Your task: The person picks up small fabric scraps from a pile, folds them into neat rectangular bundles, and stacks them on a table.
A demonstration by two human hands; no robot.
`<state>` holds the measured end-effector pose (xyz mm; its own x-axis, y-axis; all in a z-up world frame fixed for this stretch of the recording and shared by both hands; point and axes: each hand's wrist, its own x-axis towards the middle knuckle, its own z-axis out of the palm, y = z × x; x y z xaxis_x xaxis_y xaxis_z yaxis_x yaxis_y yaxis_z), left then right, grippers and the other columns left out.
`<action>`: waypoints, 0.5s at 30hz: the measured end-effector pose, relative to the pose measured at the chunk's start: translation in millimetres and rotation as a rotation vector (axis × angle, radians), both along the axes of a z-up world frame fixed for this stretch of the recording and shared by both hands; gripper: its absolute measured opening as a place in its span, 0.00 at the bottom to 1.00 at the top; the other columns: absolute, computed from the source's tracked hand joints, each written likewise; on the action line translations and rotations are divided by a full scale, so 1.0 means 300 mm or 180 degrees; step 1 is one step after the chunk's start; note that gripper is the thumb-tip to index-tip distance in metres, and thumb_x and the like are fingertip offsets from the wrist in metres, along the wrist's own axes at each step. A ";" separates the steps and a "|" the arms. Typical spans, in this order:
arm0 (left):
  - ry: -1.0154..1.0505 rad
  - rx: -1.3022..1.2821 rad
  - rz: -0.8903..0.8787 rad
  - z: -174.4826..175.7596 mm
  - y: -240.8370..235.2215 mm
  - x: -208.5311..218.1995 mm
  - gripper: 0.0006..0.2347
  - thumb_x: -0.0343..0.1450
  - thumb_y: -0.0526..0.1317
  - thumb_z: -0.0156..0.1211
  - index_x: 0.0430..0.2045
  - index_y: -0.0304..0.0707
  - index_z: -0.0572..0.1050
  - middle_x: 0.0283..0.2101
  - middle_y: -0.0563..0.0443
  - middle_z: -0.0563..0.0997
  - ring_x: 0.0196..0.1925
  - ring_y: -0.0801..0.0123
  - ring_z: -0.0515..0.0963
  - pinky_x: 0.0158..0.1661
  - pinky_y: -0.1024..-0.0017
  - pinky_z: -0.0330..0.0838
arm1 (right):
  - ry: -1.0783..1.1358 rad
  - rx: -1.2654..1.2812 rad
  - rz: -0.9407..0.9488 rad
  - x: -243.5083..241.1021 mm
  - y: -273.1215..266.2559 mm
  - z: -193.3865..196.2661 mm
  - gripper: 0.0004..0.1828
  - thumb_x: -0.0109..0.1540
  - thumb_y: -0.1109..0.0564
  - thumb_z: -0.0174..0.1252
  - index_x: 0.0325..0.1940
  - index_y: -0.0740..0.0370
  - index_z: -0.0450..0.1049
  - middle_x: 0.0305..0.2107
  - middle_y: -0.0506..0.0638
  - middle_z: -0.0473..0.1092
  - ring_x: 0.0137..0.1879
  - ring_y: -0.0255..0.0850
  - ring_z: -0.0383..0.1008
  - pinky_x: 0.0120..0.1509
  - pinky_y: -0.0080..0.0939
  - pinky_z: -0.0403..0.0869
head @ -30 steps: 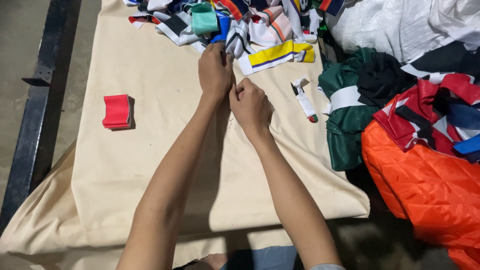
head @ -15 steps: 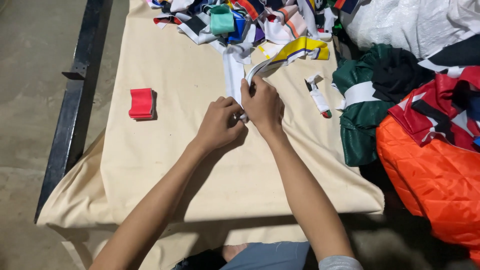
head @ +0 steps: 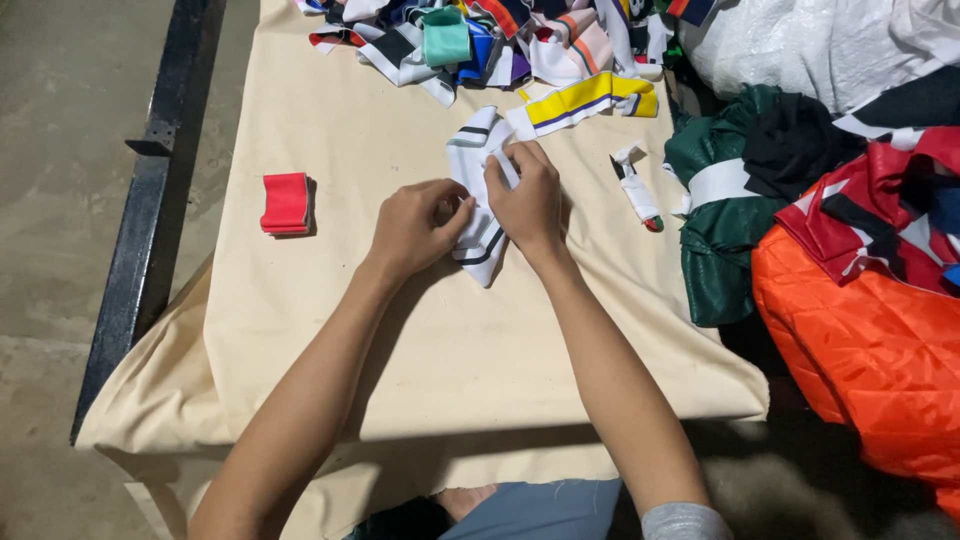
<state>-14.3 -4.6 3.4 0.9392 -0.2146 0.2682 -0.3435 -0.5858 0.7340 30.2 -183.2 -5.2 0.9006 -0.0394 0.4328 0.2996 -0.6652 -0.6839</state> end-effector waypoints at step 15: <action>0.0015 0.0558 -0.0193 -0.029 -0.009 0.017 0.23 0.75 0.56 0.53 0.59 0.42 0.75 0.62 0.44 0.75 0.68 0.56 0.65 0.63 0.48 0.49 | -0.0071 0.0374 0.0563 -0.069 0.039 0.086 0.09 0.58 0.66 0.57 0.42 0.70 0.76 0.54 0.61 0.71 0.43 0.56 0.81 0.47 0.46 0.83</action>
